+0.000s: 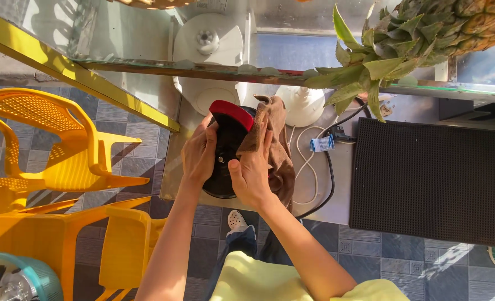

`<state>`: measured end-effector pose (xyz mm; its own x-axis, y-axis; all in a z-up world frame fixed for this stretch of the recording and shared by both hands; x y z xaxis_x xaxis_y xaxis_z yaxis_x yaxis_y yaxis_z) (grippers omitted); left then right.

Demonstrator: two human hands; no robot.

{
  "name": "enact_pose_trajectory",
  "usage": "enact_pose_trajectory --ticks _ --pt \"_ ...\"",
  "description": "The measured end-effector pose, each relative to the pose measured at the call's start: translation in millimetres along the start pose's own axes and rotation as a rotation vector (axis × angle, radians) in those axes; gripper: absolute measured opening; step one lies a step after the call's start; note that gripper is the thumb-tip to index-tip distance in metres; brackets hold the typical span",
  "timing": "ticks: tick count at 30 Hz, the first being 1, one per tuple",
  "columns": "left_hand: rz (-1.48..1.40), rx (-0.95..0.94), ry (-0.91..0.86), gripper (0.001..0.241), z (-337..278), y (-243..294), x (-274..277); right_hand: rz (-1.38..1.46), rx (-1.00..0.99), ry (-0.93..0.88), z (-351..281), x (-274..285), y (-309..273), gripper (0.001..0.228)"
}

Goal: Cleaning and reassembling a commercial juicer/extractor machine on a counter.

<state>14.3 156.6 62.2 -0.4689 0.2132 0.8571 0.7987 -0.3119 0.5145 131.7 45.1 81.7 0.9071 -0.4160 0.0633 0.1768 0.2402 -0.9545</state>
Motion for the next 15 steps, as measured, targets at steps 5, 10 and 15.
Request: enact_pose_trajectory --ticks 5,10,15 --pt "-0.017 -0.018 0.028 0.076 -1 2 1 0.210 -0.135 -0.043 9 26 27 0.078" --pt "-0.029 -0.060 0.075 0.072 -3 4 5 -0.109 0.151 -0.268 64 15 -73 0.046" --pt "-0.003 0.001 0.048 0.067 -4 -1 3 -0.463 0.237 -0.541 91 -12 -80 0.040"
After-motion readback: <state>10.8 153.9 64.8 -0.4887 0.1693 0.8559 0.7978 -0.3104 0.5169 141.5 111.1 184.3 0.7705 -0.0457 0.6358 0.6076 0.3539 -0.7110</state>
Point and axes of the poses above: each hand's wrist, its own z-axis towards the middle knuckle, its own x-axis out of the back of the hand, y = z × x, the point moved 10 cm from there along z, towards the middle knuckle, and after that the axes turned 15 degrees about z, right-handed, at the moved point
